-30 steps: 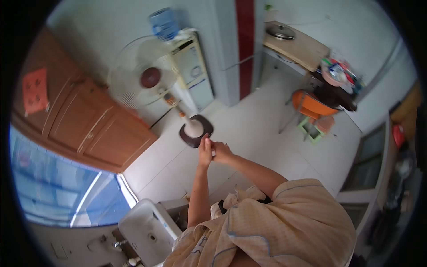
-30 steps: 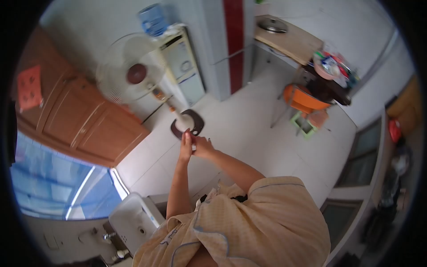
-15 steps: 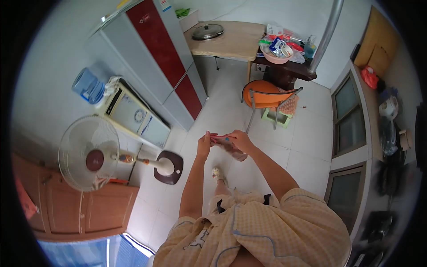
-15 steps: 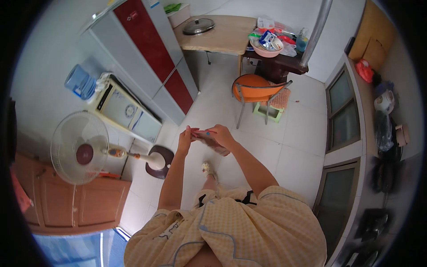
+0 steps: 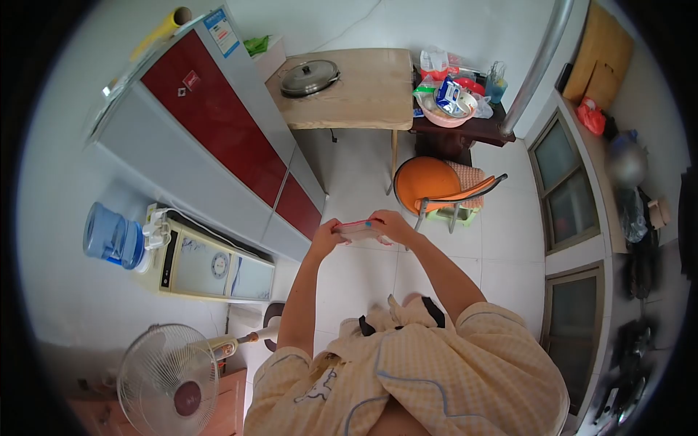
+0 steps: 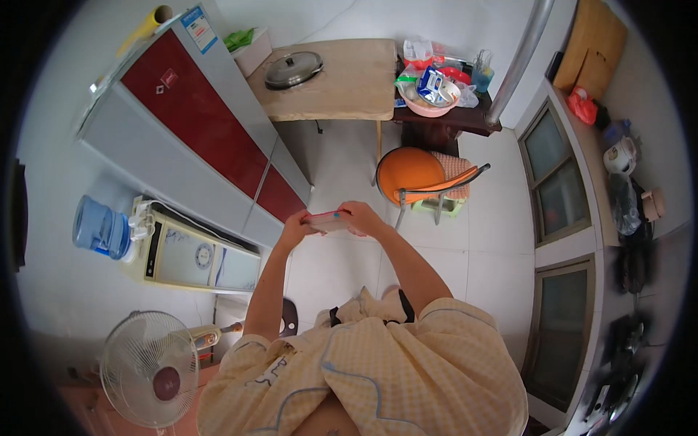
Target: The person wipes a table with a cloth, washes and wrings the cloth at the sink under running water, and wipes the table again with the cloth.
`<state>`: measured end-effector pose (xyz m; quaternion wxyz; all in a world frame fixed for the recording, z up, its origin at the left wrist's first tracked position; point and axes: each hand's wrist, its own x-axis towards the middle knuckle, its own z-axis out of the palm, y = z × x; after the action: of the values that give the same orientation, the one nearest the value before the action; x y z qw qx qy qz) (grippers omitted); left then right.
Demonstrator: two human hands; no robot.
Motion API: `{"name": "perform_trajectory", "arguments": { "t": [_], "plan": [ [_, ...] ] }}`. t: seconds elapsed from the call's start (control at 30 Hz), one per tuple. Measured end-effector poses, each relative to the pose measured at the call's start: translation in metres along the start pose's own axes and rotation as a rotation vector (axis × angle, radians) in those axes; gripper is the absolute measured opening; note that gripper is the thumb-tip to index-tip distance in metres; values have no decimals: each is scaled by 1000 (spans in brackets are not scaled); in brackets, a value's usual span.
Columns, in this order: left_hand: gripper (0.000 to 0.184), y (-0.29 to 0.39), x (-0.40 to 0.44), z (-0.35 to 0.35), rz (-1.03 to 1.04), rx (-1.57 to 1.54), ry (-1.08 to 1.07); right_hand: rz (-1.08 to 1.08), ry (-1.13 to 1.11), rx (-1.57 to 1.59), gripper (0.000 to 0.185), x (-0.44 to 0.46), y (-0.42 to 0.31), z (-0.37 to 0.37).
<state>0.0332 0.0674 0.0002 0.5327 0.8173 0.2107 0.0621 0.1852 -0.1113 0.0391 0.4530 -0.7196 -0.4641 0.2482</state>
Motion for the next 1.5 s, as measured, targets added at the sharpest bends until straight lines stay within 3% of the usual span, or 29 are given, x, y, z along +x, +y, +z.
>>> {"name": "perform_trajectory", "arguments": {
  "t": [0.03, 0.1, 0.3, 0.4, 0.5, 0.57, 0.6, 0.73, 0.77, 0.83, 0.93, 0.97, 1.07, 1.1, 1.13, 1.2, 1.27, 1.33, 1.4, 1.5],
  "plan": [
    [22, -3, 13, -3, -9, -4, -12, 40, -41, -17, 19, 8, 2, -3],
    [17, -8, 44, -4, 76, 185, 199, -17, 14, -96, 17, 25, 18, -10],
    [24, 4, 120, -9, -44, 131, 107, -123, 190, -226, 18, 80, 78, -40],
    [24, -2, 176, -18, -31, 238, 47, 231, 29, -183, 25, 123, 89, -69],
    [24, 5, 242, -31, 15, 336, 12, 210, 122, -109, 24, 179, 132, -94],
    [23, 12, 295, -47, 142, 479, 3, 193, 177, -79, 21, 219, 138, -124],
    [18, 50, 314, -59, 152, 465, 28, 171, 241, -54, 19, 241, 139, -141],
    [20, 103, 421, -95, 400, 403, 138, -258, 414, -304, 12, 322, 128, -224],
    [20, 111, 440, -100, 387, 401, 118, -232, 433, -300, 11, 334, 115, -240],
    [23, 120, 478, -106, 602, 412, 150, -318, 510, -304, 11, 357, 118, -257],
    [20, 109, 515, -104, 724, 455, 86, -290, 493, -398, 12, 370, 131, -264],
    [20, 93, 527, -100, 718, 446, 65, -267, 495, -396, 12, 373, 146, -260],
    [19, 23, 549, -80, 494, 597, -380, 39, 116, -748, 16, 364, 201, -229],
    [20, 6, 554, -73, 413, 729, -568, 152, 142, -734, 19, 355, 201, -215],
    [20, -3, 555, -70, 423, 724, -591, 233, 127, -690, 24, 352, 208, -203],
    [24, -12, 562, -63, 264, 753, -550, 328, 123, -654, 29, 360, 226, -184],
    [28, -27, 574, -40, 320, 762, -463, 314, 390, -552, 36, 379, 237, -163],
    [32, -34, 587, -17, 381, 772, -366, 352, 477, -540, 40, 409, 250, -147],
    [36, -37, 603, 9, 445, 480, -69, 426, 581, -519, 48, 442, 270, -135],
    [45, -37, 623, 26, 434, 611, -142, 517, 561, -471, 54, 467, 284, -125]
  ]
}}
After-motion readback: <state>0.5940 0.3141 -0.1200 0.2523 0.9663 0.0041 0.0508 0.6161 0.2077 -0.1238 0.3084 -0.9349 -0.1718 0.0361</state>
